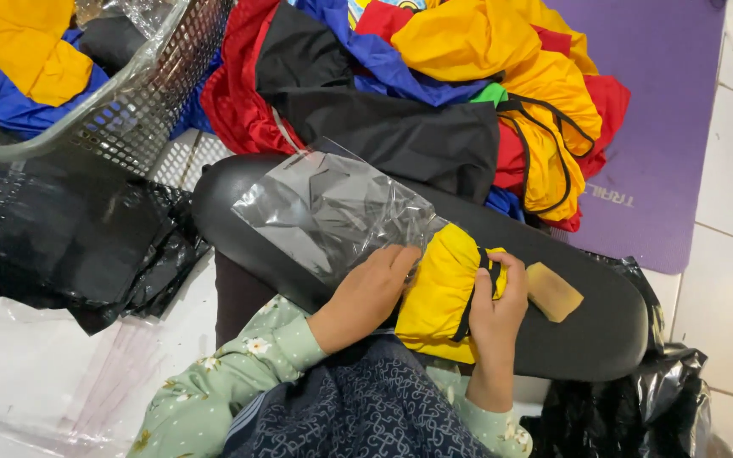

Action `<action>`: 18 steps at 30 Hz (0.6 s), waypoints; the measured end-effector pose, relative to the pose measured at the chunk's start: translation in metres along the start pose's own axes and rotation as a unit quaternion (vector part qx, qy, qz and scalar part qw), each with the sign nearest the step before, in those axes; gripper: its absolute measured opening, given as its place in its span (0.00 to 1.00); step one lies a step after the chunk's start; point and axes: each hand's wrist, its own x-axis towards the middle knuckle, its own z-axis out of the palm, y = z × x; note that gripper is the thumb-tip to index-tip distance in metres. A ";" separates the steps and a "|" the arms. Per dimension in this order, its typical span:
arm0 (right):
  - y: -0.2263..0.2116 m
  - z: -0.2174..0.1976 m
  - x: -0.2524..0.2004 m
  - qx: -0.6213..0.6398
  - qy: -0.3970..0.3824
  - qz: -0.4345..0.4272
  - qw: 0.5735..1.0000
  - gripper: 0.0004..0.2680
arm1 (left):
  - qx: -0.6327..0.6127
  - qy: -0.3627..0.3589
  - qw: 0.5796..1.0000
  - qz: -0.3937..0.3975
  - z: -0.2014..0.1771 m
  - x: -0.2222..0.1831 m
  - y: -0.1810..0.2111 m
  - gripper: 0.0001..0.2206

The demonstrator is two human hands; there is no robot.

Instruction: Folding yellow fabric items, cleaning them with a sponge, and packing them into plastic bags.

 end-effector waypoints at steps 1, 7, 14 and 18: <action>-0.003 0.001 0.000 0.007 -0.007 0.002 1.000 0.08 | 0.005 -0.009 1.000 0.005 -0.008 0.000 0.006 0.07; 0.040 -0.031 0.011 0.081 -0.092 0.028 0.992 0.07 | 0.013 -0.029 0.999 -0.007 -0.003 -0.009 0.003 0.09; 0.011 -0.040 0.003 0.083 -0.142 0.013 0.986 0.07 | 0.068 0.024 0.997 -0.021 0.017 -0.010 0.004 0.27; -0.005 -0.022 -0.002 0.025 -0.098 -0.019 0.995 0.08 | 0.034 0.016 0.999 -0.002 0.014 -0.013 0.015 0.23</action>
